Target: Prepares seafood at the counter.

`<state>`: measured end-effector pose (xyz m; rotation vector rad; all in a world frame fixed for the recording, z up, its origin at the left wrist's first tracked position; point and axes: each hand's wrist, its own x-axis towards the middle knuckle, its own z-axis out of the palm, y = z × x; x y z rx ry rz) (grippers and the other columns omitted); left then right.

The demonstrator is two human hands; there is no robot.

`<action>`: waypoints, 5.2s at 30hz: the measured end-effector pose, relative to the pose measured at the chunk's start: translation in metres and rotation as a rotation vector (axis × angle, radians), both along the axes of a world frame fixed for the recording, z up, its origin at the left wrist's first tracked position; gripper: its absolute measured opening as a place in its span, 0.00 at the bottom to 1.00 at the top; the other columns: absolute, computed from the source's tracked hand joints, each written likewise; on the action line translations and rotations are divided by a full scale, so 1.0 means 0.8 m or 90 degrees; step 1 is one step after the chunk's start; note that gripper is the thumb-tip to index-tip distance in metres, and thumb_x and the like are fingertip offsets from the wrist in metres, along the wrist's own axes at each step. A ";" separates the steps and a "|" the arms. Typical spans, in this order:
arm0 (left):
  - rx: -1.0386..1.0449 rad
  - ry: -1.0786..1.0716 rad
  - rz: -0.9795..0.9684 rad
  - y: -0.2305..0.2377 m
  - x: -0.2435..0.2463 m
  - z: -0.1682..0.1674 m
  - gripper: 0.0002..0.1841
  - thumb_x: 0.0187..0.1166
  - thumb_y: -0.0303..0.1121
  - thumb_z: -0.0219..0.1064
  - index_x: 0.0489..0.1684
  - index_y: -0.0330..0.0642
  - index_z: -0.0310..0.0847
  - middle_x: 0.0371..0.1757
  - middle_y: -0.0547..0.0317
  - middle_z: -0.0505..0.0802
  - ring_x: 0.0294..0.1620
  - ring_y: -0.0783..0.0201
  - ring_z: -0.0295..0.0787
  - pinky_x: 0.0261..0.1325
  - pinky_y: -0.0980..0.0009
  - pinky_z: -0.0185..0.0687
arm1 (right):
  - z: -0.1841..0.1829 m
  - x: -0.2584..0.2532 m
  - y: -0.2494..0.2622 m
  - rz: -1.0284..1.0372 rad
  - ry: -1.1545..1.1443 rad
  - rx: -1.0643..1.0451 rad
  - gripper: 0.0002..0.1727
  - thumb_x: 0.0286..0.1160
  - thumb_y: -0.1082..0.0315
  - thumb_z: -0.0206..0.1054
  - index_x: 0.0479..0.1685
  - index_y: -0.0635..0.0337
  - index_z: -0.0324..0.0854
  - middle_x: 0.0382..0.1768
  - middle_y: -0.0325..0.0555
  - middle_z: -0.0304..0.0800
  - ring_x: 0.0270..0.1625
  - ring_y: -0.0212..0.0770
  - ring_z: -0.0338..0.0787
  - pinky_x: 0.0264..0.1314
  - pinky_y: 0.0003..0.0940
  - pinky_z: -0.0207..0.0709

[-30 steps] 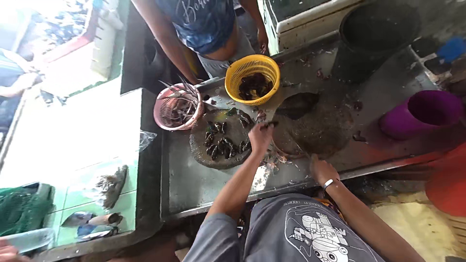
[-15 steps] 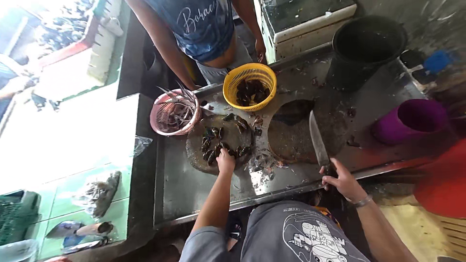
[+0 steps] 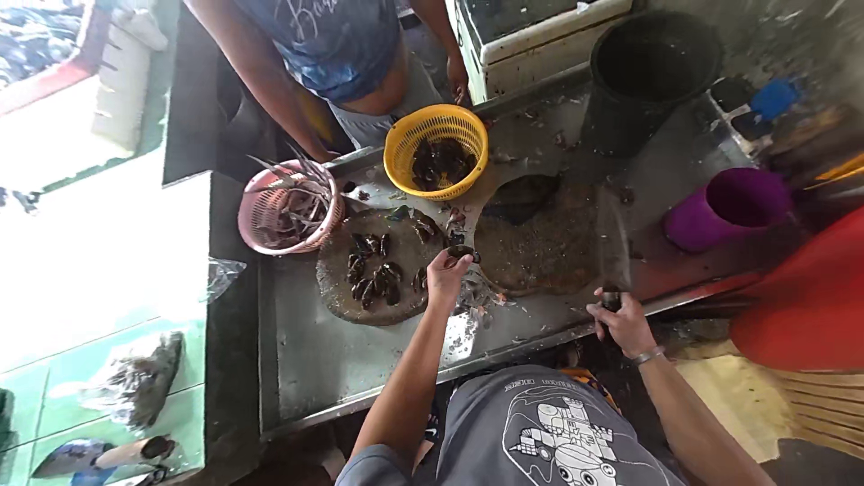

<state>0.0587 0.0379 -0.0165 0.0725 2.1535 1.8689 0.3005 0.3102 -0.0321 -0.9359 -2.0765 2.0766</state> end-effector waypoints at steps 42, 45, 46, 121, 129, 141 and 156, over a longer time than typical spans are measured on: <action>-0.541 -0.004 -0.294 0.072 0.089 -0.062 0.24 0.93 0.50 0.52 0.73 0.38 0.66 0.46 0.38 0.92 0.52 0.40 0.94 0.56 0.41 0.87 | 0.005 -0.036 -0.086 0.410 -0.424 0.393 0.27 0.95 0.48 0.39 0.76 0.51 0.75 0.52 0.58 0.93 0.61 0.60 0.92 0.61 0.61 0.83; -0.527 -0.015 -0.295 0.075 0.085 -0.061 0.25 0.93 0.50 0.53 0.74 0.37 0.67 0.49 0.37 0.92 0.54 0.40 0.93 0.58 0.41 0.86 | 0.013 -0.035 -0.081 0.387 -0.418 0.404 0.28 0.95 0.47 0.40 0.72 0.52 0.78 0.51 0.58 0.93 0.60 0.60 0.93 0.59 0.61 0.83; -0.522 -0.015 -0.296 0.071 0.085 -0.062 0.25 0.93 0.50 0.53 0.75 0.37 0.67 0.49 0.37 0.92 0.53 0.40 0.93 0.58 0.40 0.86 | 0.017 -0.032 -0.085 0.380 -0.404 0.411 0.28 0.95 0.46 0.40 0.71 0.52 0.79 0.49 0.58 0.94 0.58 0.60 0.93 0.59 0.61 0.83; -0.455 -0.130 -0.324 0.066 0.089 -0.051 0.19 0.93 0.42 0.52 0.70 0.38 0.71 0.51 0.39 0.91 0.53 0.43 0.91 0.58 0.41 0.84 | 0.023 -0.039 -0.109 0.420 -0.409 0.440 0.25 0.93 0.50 0.43 0.72 0.51 0.78 0.52 0.58 0.93 0.61 0.60 0.92 0.59 0.61 0.83; -0.484 -0.116 -0.324 0.067 0.091 -0.045 0.21 0.93 0.43 0.52 0.71 0.36 0.70 0.56 0.36 0.90 0.59 0.41 0.90 0.62 0.39 0.83 | 0.020 -0.036 -0.092 0.422 -0.422 0.445 0.25 0.94 0.49 0.42 0.71 0.52 0.78 0.53 0.58 0.93 0.62 0.60 0.92 0.60 0.62 0.82; -0.498 -0.075 -0.357 0.074 0.051 -0.022 0.20 0.92 0.42 0.54 0.71 0.38 0.75 0.53 0.36 0.92 0.54 0.40 0.92 0.58 0.38 0.84 | -0.004 -0.037 -0.060 0.307 -0.390 0.317 0.26 0.93 0.51 0.48 0.61 0.63 0.83 0.50 0.62 0.92 0.58 0.60 0.92 0.63 0.62 0.81; -0.174 -0.120 -0.303 0.128 0.067 -0.056 0.24 0.98 0.48 0.41 0.69 0.40 0.75 0.30 0.54 0.82 0.25 0.61 0.76 0.34 0.62 0.78 | -0.011 0.003 -0.052 0.193 -0.345 0.300 0.26 0.93 0.50 0.46 0.66 0.59 0.82 0.46 0.58 0.93 0.55 0.57 0.93 0.62 0.59 0.82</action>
